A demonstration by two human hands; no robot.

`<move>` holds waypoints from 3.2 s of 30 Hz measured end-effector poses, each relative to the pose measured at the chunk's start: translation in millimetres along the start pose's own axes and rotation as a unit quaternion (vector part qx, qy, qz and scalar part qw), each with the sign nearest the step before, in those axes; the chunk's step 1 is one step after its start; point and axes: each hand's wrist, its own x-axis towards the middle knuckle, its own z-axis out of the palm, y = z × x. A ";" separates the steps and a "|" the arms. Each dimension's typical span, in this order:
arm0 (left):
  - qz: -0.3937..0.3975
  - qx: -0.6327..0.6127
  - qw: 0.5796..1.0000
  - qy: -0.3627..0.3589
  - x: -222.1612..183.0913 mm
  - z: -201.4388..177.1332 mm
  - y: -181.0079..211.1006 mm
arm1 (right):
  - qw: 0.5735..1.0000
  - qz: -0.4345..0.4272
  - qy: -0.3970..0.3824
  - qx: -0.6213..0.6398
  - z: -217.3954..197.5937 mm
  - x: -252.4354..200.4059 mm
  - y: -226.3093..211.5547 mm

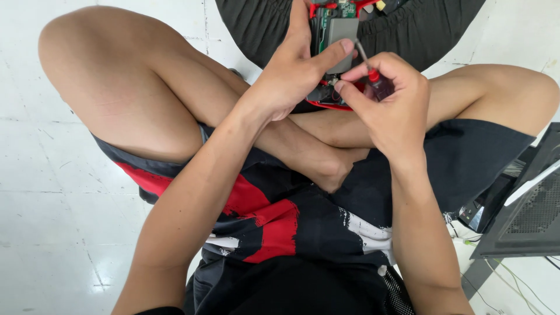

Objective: Disassembling and reassembling a red game controller to inspect or repair internal components

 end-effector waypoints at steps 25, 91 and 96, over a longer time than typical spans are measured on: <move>0.013 0.013 0.997 -0.070 -1.2 -1.2 19.3 | 0.995 -0.056 0.016 0.085 -5.1 -7.0 16.7; -0.105 0.128 0.954 0.248 96.5 -56.7 59.0 | 0.977 -0.014 0.208 -0.030 -49.3 181.8 91.4; -0.120 -0.015 0.970 0.209 160.8 -65.0 81.0 | 0.975 0.117 0.189 -0.015 -61.7 179.5 101.1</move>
